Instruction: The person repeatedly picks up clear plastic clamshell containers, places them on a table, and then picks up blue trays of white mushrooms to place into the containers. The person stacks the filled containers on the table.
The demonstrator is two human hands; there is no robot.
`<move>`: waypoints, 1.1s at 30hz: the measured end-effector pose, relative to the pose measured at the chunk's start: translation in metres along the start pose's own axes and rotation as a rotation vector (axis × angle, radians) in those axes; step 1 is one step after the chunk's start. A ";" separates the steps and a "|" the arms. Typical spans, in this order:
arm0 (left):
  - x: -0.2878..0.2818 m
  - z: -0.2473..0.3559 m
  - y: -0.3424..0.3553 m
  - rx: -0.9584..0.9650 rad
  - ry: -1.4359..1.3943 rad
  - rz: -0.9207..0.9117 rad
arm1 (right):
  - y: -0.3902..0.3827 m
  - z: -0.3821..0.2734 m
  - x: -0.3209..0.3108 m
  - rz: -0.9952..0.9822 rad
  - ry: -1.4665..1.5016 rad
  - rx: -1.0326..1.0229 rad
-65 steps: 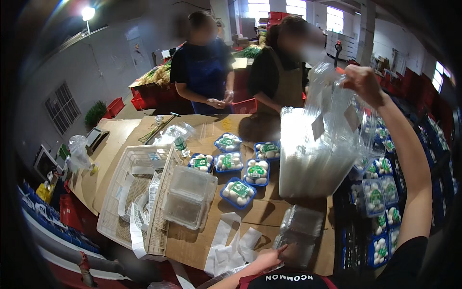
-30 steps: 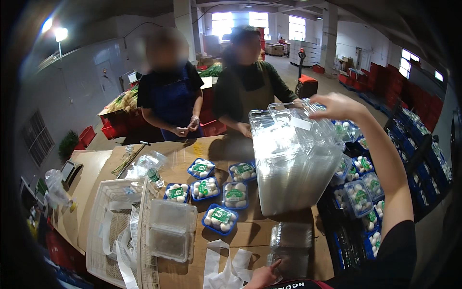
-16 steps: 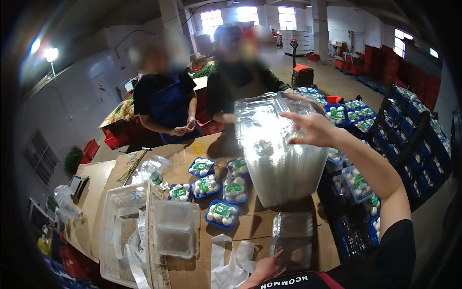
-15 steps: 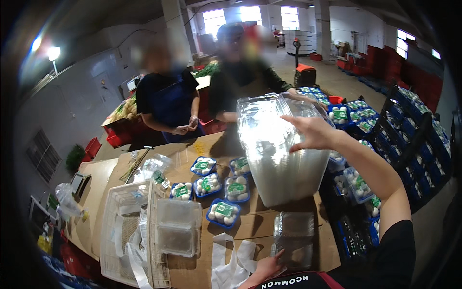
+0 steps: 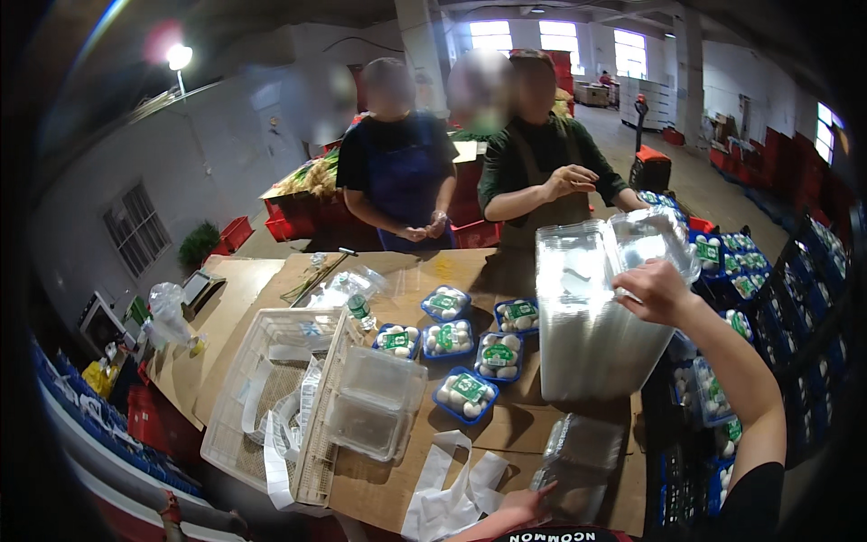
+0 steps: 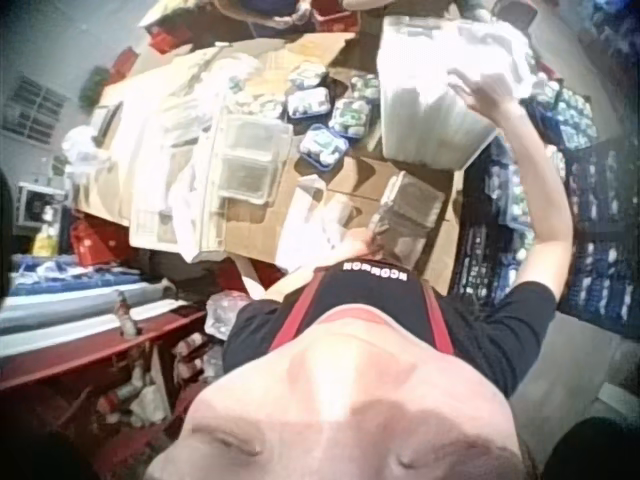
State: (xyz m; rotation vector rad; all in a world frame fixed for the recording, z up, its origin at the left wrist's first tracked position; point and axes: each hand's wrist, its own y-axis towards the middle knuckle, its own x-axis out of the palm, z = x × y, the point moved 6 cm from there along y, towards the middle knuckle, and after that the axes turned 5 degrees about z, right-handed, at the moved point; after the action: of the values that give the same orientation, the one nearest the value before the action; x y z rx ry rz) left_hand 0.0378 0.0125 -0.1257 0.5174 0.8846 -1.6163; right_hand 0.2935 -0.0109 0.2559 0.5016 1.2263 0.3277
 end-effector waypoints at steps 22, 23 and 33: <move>-0.026 0.007 -0.005 -0.095 -0.021 0.050 | -0.056 -0.014 0.035 0.487 -0.006 0.381; -0.030 -0.005 -0.013 -0.080 -0.059 0.175 | -0.061 -0.034 0.039 0.497 0.013 0.389; -0.051 -0.022 -0.059 -0.247 -0.430 0.526 | -0.239 -0.246 0.171 -0.262 1.229 0.693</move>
State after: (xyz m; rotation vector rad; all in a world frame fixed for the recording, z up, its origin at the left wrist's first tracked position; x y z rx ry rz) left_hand -0.0094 0.0642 -0.0857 0.1896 0.5512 -1.0603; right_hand 0.1065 -0.0825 -0.0710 0.7436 2.6132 -0.0792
